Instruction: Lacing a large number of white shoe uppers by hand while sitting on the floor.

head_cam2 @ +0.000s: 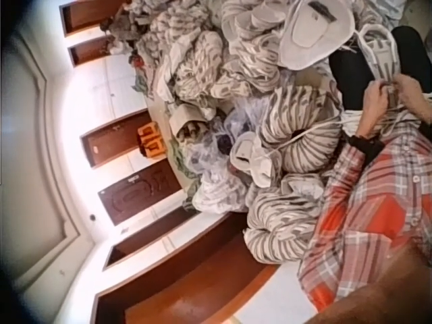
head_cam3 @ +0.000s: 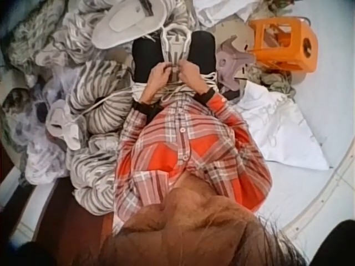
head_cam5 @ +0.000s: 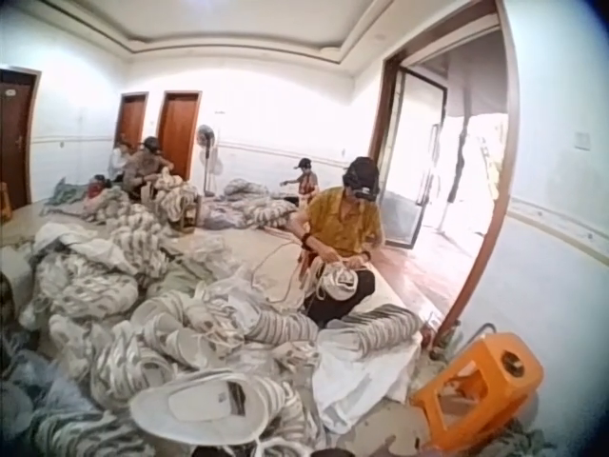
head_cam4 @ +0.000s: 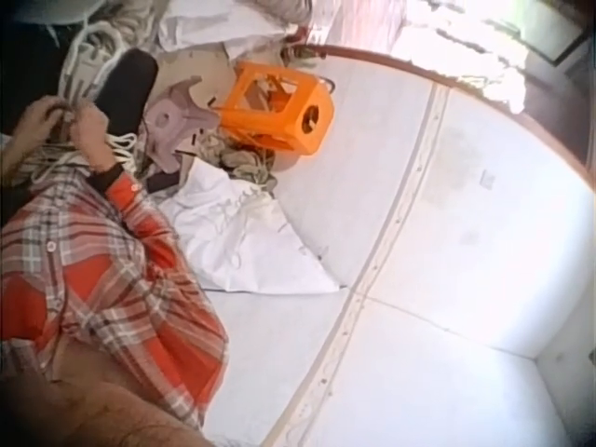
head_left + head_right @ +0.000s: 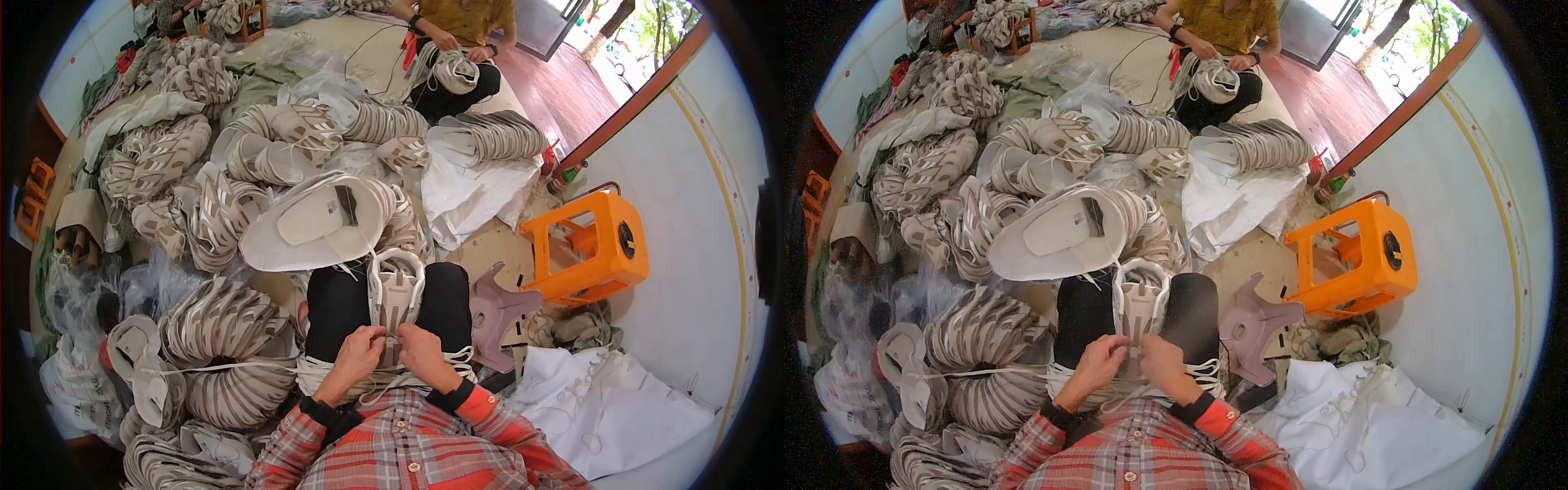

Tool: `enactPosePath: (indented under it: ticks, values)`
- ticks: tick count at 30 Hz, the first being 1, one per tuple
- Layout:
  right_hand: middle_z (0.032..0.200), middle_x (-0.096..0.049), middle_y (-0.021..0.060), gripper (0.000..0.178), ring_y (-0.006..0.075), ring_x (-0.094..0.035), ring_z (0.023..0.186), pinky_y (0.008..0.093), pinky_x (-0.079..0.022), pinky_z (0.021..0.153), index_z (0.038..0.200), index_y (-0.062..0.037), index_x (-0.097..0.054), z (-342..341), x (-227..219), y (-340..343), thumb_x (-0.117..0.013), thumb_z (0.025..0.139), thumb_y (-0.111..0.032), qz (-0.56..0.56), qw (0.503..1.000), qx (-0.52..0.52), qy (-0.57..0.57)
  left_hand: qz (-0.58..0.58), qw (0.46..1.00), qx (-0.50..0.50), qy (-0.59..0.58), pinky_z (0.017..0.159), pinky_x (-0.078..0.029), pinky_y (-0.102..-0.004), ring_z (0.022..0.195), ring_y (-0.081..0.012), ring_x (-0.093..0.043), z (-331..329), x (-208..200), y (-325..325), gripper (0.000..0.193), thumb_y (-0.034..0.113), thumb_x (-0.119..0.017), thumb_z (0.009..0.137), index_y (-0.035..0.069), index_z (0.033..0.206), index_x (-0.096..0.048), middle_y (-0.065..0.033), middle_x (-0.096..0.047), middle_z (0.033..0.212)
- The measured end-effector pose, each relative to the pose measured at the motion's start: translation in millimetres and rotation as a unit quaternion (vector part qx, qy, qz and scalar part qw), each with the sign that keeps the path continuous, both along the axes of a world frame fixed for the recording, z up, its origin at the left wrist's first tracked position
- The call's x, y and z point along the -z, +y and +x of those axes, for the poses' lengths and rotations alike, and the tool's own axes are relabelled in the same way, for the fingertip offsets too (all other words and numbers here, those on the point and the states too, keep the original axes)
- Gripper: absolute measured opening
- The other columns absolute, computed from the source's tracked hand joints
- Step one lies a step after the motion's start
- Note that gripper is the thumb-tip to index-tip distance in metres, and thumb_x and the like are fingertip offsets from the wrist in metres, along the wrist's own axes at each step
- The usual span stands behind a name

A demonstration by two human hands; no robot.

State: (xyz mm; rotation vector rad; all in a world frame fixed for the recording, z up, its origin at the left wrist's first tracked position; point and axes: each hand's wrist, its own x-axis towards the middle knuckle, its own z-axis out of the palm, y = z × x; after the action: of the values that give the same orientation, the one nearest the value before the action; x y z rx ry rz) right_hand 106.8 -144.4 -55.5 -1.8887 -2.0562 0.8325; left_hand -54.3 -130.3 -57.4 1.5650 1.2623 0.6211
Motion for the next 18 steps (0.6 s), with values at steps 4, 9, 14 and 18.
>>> enactPosePath:
  ticks: [4, 9, 14, 18]
  values:
    - [0.084, -0.055, 0.0154, 0.012, 0.0352, -0.054, 0.082, 0.0425, -0.046, 0.069, 0.084, -0.0052, -0.057, -2, -7, -7, -0.054, 0.072, -0.004, 0.134, 0.989, -0.037, -0.047, -0.028, 0.999, -0.021, -0.030, 0.074, -0.047, -0.0386, 0.083, -0.0345, -0.059, -2, -1, -4, 0.023, 0.009, -0.052, 0.082, -0.003, 0.099, -0.059, -0.0214, -0.059, 0.092]
    - [0.083, -0.053, 0.0167, 0.021, 0.0363, -0.052, 0.081, 0.0429, -0.045, 0.069, 0.092, -0.0034, -0.050, 3, 8, -8, -0.052, 0.072, 0.001, 0.137, 0.990, 0.011, 0.039, 0.062, 0.993, -0.090, 0.041, 0.073, -0.047, -0.0414, 0.084, -0.0365, -0.059, 8, 2, -13, 0.022, 0.007, -0.052, 0.080, -0.004, 0.099, -0.056, -0.0215, -0.059, 0.091]
    - [0.079, -0.055, 0.0182, 0.019, 0.0372, -0.055, 0.078, 0.0426, -0.044, 0.067, 0.091, -0.0014, -0.047, -2, 20, -10, -0.053, 0.073, 0.003, 0.123, 0.988, 0.043, 0.081, 0.024, 0.994, -0.102, 0.020, 0.076, -0.048, -0.0407, 0.086, -0.0365, -0.060, 8, 4, -12, 0.028, 0.005, -0.053, 0.078, -0.005, 0.104, -0.054, -0.0227, -0.061, 0.092]
    - [0.073, -0.055, 0.0183, 0.016, 0.0364, -0.057, 0.072, 0.0393, -0.045, 0.063, 0.088, -0.0007, -0.047, -8, 24, -9, -0.055, 0.075, 0.004, 0.088, 0.974, 0.125, 0.168, -0.036, 0.993, -0.106, -0.030, 0.078, -0.049, -0.0372, 0.086, -0.0333, -0.062, 8, 0, -10, 0.031, 0.003, -0.054, 0.077, -0.006, 0.107, -0.054, -0.0221, -0.062, 0.094]
